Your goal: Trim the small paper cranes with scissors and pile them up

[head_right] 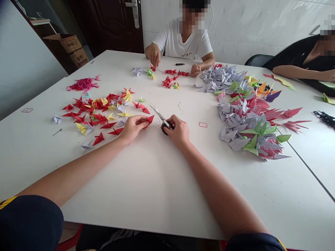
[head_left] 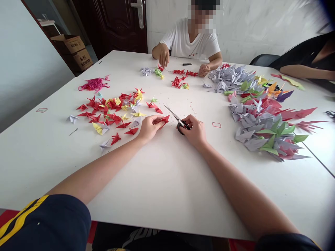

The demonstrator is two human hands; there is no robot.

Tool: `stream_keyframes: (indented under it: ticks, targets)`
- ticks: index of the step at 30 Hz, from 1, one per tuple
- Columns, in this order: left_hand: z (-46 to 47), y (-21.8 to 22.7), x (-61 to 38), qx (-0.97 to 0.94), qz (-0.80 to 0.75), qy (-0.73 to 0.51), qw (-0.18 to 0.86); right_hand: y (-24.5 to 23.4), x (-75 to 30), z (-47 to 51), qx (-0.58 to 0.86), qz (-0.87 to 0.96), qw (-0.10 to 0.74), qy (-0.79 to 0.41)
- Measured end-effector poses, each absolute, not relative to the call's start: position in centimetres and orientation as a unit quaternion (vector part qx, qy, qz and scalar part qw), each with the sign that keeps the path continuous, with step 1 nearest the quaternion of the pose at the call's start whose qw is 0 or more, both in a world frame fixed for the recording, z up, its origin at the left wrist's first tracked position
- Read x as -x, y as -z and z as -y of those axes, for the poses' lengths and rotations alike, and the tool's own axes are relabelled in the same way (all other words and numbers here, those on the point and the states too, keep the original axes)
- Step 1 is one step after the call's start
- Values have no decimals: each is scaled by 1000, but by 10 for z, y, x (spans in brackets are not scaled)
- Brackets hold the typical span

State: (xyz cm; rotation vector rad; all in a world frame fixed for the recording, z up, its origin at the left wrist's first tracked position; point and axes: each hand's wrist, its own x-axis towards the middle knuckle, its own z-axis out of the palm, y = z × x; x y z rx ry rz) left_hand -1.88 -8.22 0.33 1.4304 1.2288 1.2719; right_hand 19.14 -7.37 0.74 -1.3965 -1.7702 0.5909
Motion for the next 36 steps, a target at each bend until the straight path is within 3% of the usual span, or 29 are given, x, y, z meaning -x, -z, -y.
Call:
stream_keyframes:
  ticks: [11,16,20,36]
  targets:
    - [81,-9,20,-514,-512,-523,447,-41,-202,76,514,669,446,-299]
    - [80,-10,21,-510,-494,-534,459,-60,-213,78,513,679,378,-366]
    - [79,-10,22,-526,-480,-536,453,-50,-214,88,535,708,329,-324]
    - [75,-9,26,-517,-494,-548,434,-8,-221,91,477,712,340,-387]
